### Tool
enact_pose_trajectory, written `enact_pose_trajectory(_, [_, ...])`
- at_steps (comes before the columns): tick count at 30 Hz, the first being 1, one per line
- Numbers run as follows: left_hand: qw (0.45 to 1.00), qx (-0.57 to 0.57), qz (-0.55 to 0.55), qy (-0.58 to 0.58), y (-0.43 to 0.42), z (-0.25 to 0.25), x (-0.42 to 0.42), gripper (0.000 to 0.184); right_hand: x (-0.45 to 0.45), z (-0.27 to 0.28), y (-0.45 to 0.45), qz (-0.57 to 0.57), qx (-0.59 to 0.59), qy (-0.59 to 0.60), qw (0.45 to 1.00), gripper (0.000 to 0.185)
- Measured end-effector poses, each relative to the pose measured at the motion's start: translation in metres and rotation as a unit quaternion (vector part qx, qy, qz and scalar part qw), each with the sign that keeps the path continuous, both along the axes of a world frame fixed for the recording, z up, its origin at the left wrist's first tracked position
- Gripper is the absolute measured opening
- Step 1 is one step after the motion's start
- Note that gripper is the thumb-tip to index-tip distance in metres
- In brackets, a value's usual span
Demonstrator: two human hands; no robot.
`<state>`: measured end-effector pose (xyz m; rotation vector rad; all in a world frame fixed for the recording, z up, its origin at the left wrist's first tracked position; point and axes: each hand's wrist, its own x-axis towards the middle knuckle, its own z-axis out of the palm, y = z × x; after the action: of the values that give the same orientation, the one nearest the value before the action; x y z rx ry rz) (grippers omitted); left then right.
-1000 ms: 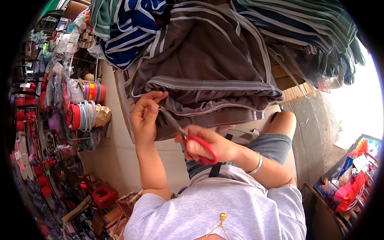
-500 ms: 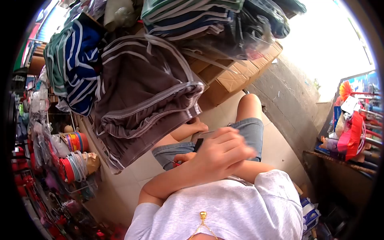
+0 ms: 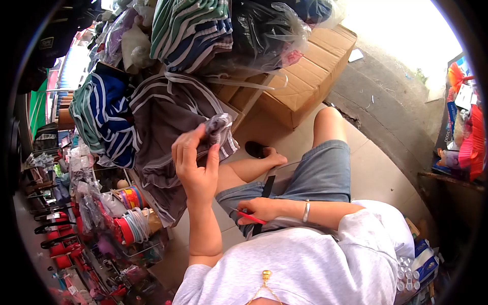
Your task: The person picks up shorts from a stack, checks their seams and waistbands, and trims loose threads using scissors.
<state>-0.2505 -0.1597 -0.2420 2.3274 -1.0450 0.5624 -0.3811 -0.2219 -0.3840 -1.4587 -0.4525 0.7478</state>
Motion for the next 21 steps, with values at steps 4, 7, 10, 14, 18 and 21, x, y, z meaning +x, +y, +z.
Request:
enact_pose_trajectory(4, [0.997, 0.073, -0.005, -0.004, 0.013, -0.013, -0.007, 0.018, 0.000, 0.002, -0.008, -0.019, 0.010, 0.040, 0.999, 0.058])
enact_pose_trajectory(7, [0.997, 0.075, -0.011, -0.014, 0.017, -0.019, -0.012, 0.014, 0.001, 0.001, -0.015, -0.012, -0.007, 0.049, 0.999, 0.057])
enact_pose_trajectory(10, [0.997, 0.077, -0.011, -0.006, 0.017, -0.017, -0.015, 0.011, 0.000, -0.003, -0.014, -0.026, 0.002, 0.041, 0.999, 0.055])
enact_pose_trajectory(14, [0.995, 0.095, -0.018, -0.001, 0.020, -0.019, -0.017, 0.009, 0.000, 0.000, -0.016, -0.031, 0.004, 0.038, 0.999, 0.053])
enact_pose_trajectory(18, [0.998, 0.046, -0.030, -0.004, 0.038, -0.010, -0.018, 0.010, -0.004, -0.008, -0.013, -0.064, 0.011, 0.010, 0.998, 0.049])
enact_pose_trajectory(21, [0.995, -0.012, 0.057, -0.080, 0.085, 0.004, -0.008, 0.015, 0.000, 0.003, -0.023, -0.043, 0.011, 0.065, 0.997, 0.047])
